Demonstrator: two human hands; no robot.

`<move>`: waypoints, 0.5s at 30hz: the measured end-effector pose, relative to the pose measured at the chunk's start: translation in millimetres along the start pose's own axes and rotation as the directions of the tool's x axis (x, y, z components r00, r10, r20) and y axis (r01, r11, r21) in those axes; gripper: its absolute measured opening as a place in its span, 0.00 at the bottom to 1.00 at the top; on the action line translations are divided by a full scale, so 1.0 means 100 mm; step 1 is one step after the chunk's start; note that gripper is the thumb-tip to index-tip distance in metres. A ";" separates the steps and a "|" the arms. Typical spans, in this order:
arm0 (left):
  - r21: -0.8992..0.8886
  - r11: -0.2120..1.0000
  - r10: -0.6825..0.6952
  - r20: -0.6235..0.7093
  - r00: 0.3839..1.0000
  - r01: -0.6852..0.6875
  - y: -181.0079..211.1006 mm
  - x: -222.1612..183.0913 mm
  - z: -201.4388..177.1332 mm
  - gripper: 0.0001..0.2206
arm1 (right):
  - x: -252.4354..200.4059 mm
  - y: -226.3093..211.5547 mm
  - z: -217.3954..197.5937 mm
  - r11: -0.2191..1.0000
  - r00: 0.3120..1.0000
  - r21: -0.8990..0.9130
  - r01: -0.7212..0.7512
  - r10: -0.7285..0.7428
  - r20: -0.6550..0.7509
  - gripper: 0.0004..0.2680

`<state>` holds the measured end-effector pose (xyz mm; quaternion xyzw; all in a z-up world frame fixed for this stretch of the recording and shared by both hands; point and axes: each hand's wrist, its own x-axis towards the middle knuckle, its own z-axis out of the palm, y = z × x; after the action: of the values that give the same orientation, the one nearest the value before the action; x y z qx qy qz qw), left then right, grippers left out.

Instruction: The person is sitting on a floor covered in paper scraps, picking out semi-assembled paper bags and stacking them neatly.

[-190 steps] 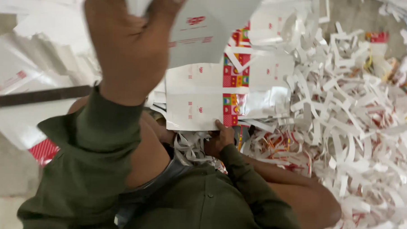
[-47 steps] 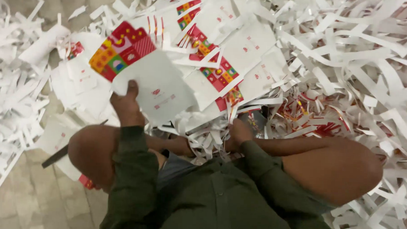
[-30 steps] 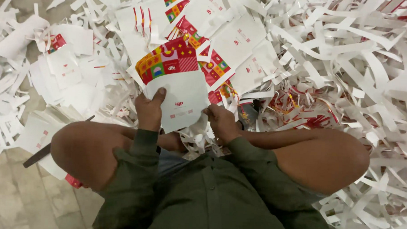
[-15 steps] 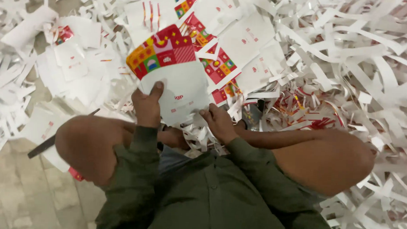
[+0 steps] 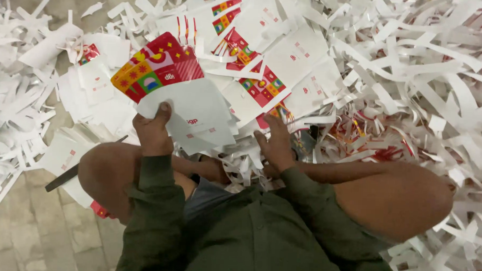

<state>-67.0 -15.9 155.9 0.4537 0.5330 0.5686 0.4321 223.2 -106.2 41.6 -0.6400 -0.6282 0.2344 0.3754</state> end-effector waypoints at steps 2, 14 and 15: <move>-0.010 0.998 -0.066 0.061 0.996 0.066 0.09 -0.13 0.10 0.12 | -0.05 -0.38 -0.26 0.984 0.999 0.172 -0.038 0.037 0.006 0.18; -0.174 0.931 -0.283 0.217 0.934 0.322 -0.10 -0.06 0.14 0.07 | 0.03 -0.41 -0.20 0.821 0.974 0.539 -0.190 0.090 0.206 0.05; -0.107 0.929 -0.323 0.234 0.917 0.354 0.02 -0.08 0.19 0.07 | 0.03 -0.44 -0.19 0.838 0.989 0.539 -0.087 0.007 0.150 0.04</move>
<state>-46.7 -19.5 157.6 0.3794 0.5107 0.4710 0.6110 211.1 -109.9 87.8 -0.5040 -0.5448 0.4570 0.4902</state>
